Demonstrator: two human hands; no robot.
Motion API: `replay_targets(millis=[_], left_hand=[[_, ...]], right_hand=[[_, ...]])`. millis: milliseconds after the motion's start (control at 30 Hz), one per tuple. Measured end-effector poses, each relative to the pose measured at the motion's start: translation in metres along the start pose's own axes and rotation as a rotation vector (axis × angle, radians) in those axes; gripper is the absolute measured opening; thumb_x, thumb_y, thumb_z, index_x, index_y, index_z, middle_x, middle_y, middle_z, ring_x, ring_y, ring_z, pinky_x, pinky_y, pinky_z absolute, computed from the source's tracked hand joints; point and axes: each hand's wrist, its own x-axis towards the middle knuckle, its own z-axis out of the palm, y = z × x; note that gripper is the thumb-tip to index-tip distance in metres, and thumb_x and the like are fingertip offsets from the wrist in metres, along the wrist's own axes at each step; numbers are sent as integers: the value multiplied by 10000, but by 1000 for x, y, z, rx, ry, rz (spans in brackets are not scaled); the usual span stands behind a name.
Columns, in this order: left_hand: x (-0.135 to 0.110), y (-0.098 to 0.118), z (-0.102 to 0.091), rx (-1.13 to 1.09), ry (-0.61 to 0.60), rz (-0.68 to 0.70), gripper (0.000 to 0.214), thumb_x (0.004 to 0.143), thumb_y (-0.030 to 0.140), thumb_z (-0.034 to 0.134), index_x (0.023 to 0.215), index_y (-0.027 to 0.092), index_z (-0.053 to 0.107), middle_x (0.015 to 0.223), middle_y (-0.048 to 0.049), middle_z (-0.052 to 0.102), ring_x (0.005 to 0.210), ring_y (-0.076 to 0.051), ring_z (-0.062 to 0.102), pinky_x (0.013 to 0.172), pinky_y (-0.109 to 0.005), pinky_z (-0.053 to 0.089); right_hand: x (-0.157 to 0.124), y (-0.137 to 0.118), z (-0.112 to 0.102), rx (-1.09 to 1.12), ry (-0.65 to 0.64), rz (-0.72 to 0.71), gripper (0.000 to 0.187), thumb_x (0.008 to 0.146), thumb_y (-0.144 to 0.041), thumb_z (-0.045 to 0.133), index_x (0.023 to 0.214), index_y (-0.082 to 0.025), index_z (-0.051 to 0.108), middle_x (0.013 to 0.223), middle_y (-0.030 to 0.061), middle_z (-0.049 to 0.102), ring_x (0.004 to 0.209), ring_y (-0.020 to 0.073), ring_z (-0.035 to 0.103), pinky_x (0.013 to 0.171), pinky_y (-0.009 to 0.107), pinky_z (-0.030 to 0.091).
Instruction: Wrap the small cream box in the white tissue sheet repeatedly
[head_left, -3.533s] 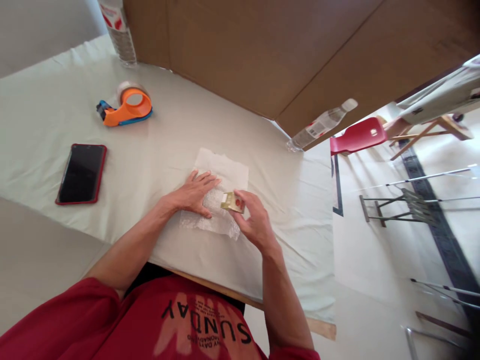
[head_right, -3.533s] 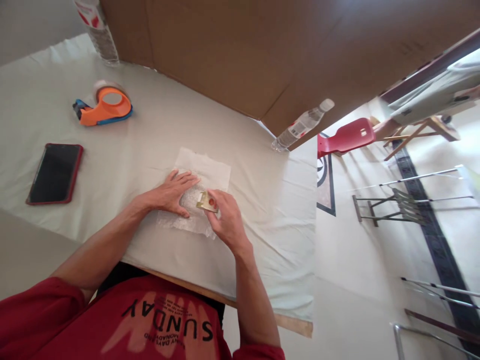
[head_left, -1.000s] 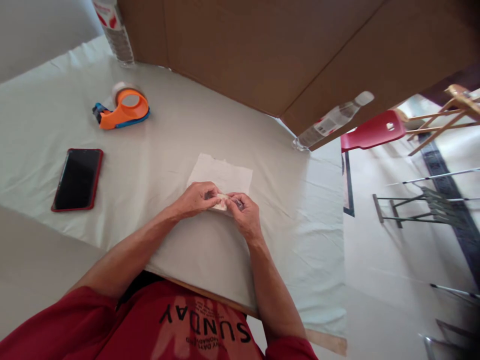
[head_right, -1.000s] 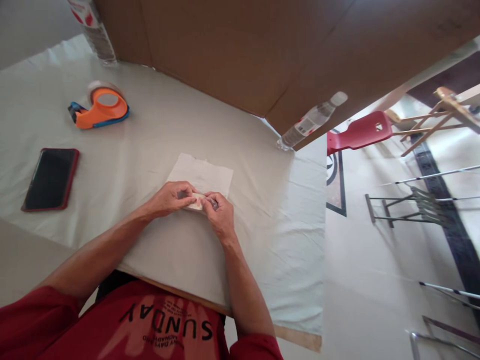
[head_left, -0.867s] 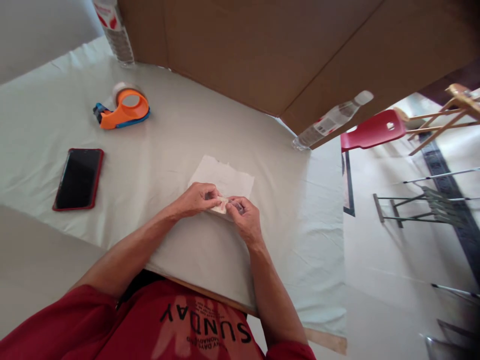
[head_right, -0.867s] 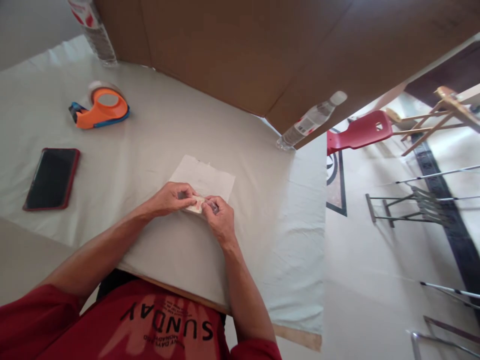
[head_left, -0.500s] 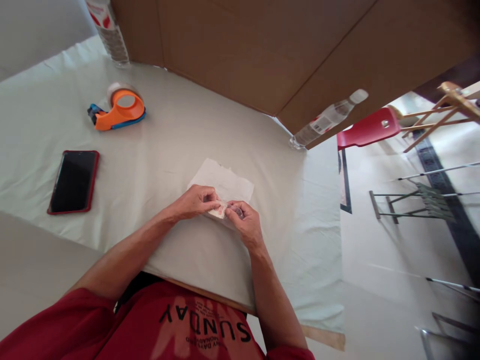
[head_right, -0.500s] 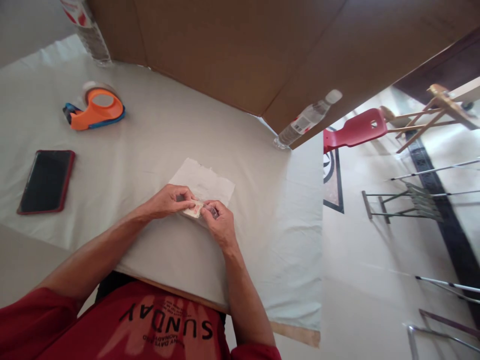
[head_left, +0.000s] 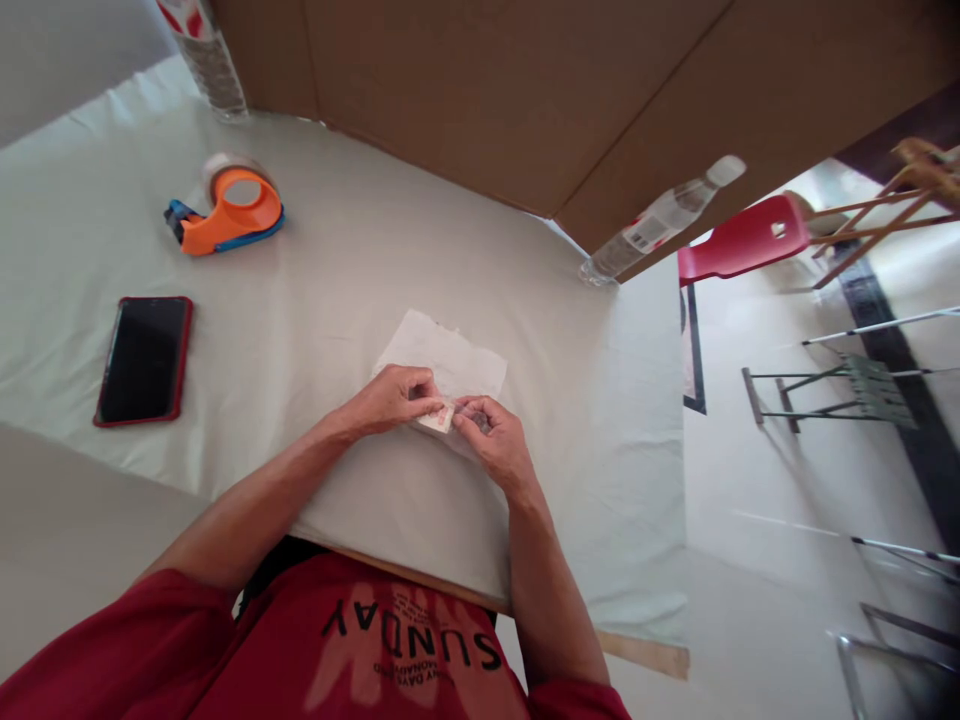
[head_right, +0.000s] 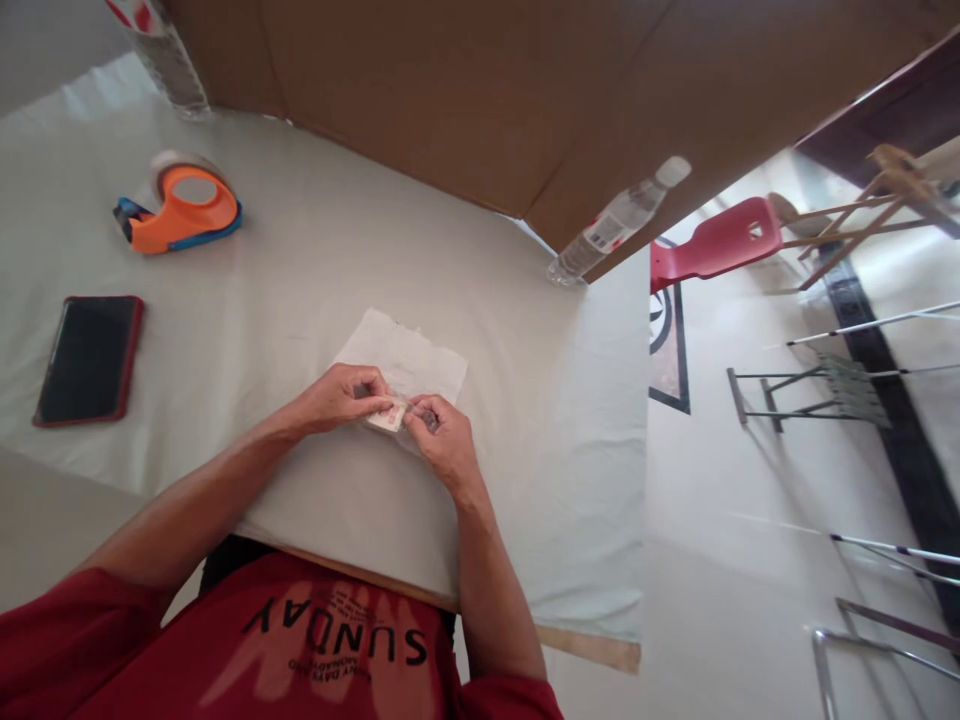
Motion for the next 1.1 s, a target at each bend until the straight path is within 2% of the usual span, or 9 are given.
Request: replay_targets(millis=[100,167,300,467,567,633,767,967,1100], left_hand=[[0,1,-1,-10,-18,-14,179,789,327,652,711,166,661,698,8,671,669,-121,583,625,-223,418],[1,1,-1,-1,-34,-10,183,785,334,648,720,164,663,700,7,670,670,-122,580,631,-225,418],[4,0,-2,33,-21,-2,203,763,363,644,720,164,646,691,3,658,674,-130,573,646,-236,424],[-2,10,-24,36,-143,-65,246,778,391,611,865,168,669,835,-23,689,782,-159,609,714,-256,463],[-13,16,-41,132,-41,-82,392,760,382,628,1093,178,648,1020,-48,692,902,-185,630,773,-273,478],[-19,15,-46,233,-23,-116,475,743,356,639,1185,185,618,917,-21,680,812,-178,619,704,-262,460],[-25,8,-42,398,71,-190,329,794,289,534,1075,171,656,690,19,596,648,-157,552,621,-257,403],[-28,5,-41,600,186,-317,469,769,409,643,1158,148,623,950,-81,690,807,-214,628,728,-291,448],[-26,2,-49,602,204,-385,587,732,530,680,1169,143,610,841,-74,690,813,-252,655,701,-301,443]], right_hand=[[-9,-5,-4,-240,278,-186,211,835,-284,622,1030,-204,635,1075,104,694,950,227,643,824,384,515],[-17,-11,-3,-375,408,-365,200,879,-223,594,1075,-214,633,1083,105,683,1000,229,632,869,397,506],[-26,-20,11,-553,174,-624,157,905,-151,579,1030,-209,654,1017,72,717,976,215,628,863,363,473],[-27,-23,20,-733,9,-546,267,928,-162,554,1184,-182,623,1135,93,693,1048,232,580,889,372,406],[-25,-28,18,-850,-69,-522,295,912,-197,597,1207,-199,605,1136,91,660,1027,238,543,868,371,366],[-22,-32,17,-901,-99,-527,297,907,-237,618,1202,-211,599,1108,87,644,1006,242,517,847,368,342],[-16,-35,21,-961,-83,-556,329,930,-304,602,1248,-225,577,1050,94,639,946,246,479,802,368,300],[-4,-40,23,-1056,-118,-584,225,933,-330,603,1124,-213,628,975,95,637,883,246,457,770,384,254],[1,-39,21,-1074,-132,-633,188,941,-319,590,1090,-214,633,933,86,638,857,238,453,762,383,243]])
